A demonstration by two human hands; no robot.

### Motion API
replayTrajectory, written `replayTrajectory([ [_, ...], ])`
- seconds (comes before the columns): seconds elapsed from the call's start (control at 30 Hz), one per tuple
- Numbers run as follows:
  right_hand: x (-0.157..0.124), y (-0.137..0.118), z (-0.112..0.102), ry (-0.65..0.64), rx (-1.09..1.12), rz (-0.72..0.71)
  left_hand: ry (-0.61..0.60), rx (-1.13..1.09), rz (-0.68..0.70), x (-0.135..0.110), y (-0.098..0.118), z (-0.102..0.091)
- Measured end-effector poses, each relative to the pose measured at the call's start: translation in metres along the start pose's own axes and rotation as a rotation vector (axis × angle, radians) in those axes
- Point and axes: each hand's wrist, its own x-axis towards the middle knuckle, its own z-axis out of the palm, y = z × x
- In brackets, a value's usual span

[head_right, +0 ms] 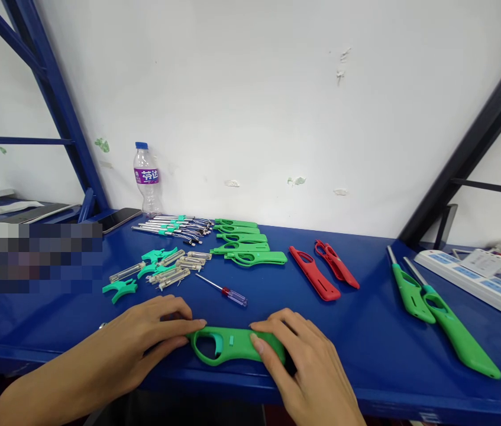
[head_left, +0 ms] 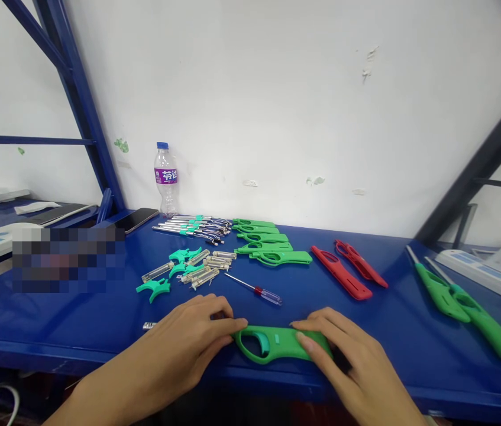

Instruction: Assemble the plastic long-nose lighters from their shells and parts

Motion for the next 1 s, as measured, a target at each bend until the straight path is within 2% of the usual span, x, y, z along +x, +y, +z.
replayTrajectory([
  [0.27, -0.0075, 0.0099, 0.0002, -0.014, -0.025, 0.038, -0.02, -0.004, -0.006, -0.0011, -0.0006, -0.0033],
  [0.4, -0.0063, 0.0084, -0.0002, -0.046, 0.008, 0.044, -0.024, 0.0, -0.009, -0.0027, -0.0023, -0.0023],
  [0.73, -0.0034, 0.0044, -0.0032, -0.025, -0.002, 0.015, 0.031, 0.044, 0.035, -0.0031, -0.0019, -0.0017],
  [1.0, -0.0077, 0.0068, -0.004, -0.046, -0.006, 0.041, -0.003, 0.059, 0.019, -0.0028, -0.0034, -0.002],
])
